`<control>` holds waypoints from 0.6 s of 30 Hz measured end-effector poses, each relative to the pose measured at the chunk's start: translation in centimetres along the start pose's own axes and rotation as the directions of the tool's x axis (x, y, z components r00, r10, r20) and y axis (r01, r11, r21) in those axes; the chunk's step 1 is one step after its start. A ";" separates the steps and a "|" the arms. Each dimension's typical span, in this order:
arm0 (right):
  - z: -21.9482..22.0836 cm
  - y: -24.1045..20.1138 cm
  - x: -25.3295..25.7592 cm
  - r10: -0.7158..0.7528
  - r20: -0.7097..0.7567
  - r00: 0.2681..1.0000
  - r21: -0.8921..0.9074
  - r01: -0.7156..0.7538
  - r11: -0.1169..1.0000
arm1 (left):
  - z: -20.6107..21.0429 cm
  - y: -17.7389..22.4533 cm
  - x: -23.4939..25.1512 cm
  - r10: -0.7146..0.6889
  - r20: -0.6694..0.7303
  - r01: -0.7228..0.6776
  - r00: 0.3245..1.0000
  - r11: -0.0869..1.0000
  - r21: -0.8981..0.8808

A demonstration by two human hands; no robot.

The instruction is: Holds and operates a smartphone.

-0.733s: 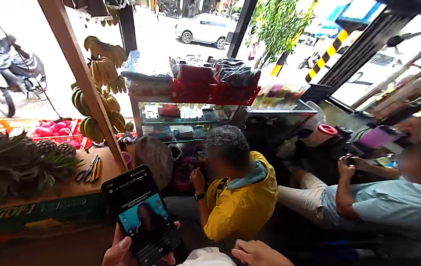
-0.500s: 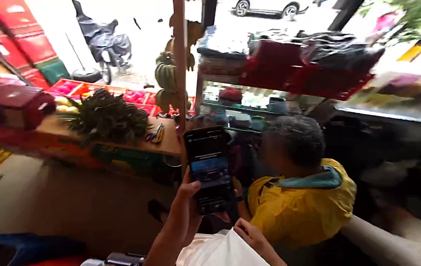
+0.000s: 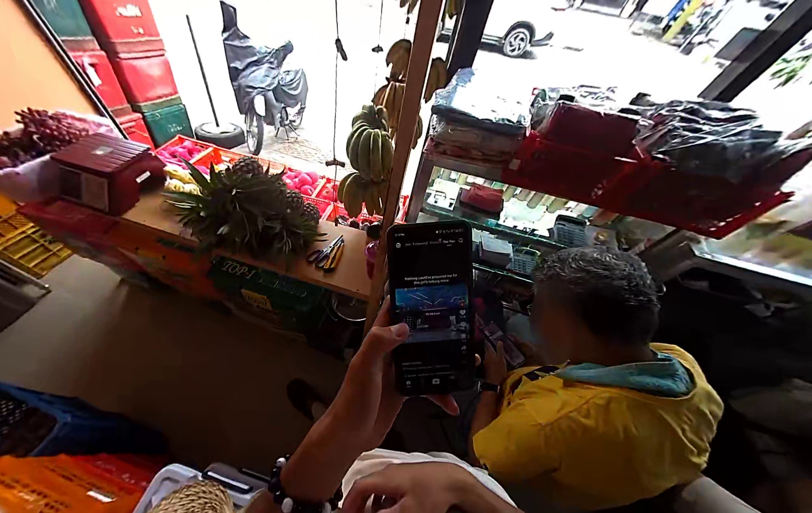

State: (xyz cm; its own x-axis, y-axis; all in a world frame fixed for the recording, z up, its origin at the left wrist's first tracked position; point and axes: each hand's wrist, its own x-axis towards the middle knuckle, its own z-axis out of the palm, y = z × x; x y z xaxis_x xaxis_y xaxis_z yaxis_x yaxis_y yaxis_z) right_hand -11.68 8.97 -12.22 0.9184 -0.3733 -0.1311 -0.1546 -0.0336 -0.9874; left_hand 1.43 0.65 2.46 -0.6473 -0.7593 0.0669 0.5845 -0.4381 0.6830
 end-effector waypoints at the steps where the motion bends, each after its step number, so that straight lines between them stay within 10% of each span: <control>1: -0.4 1.3 0.1 0.074 0.013 0.997 -0.018 -0.073 0.997 | 0.1 -0.1 -0.1 0.008 0.008 -0.008 1.000 1.000 0.000; 14: -1.7 5.3 -1.2 0.079 -0.089 0.993 -0.078 -0.086 0.993 | 1.8 -0.5 -1.7 0.024 0.039 -0.023 0.999 0.999 -0.046; 18: -1.7 3.8 -2.3 -0.076 -0.390 0.918 -0.162 0.013 0.987 | 1.7 -0.5 -1.8 0.027 0.033 -0.024 0.999 0.997 -0.075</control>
State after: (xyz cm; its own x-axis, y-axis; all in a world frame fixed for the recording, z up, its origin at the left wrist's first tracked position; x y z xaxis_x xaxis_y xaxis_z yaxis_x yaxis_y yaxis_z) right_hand -14.99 8.13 -15.48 0.7128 -0.7013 -0.0105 -0.1996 -0.1886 -0.9615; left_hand 1.44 3.02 3.22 -0.6471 -0.7545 0.1094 0.6350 -0.4540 0.6250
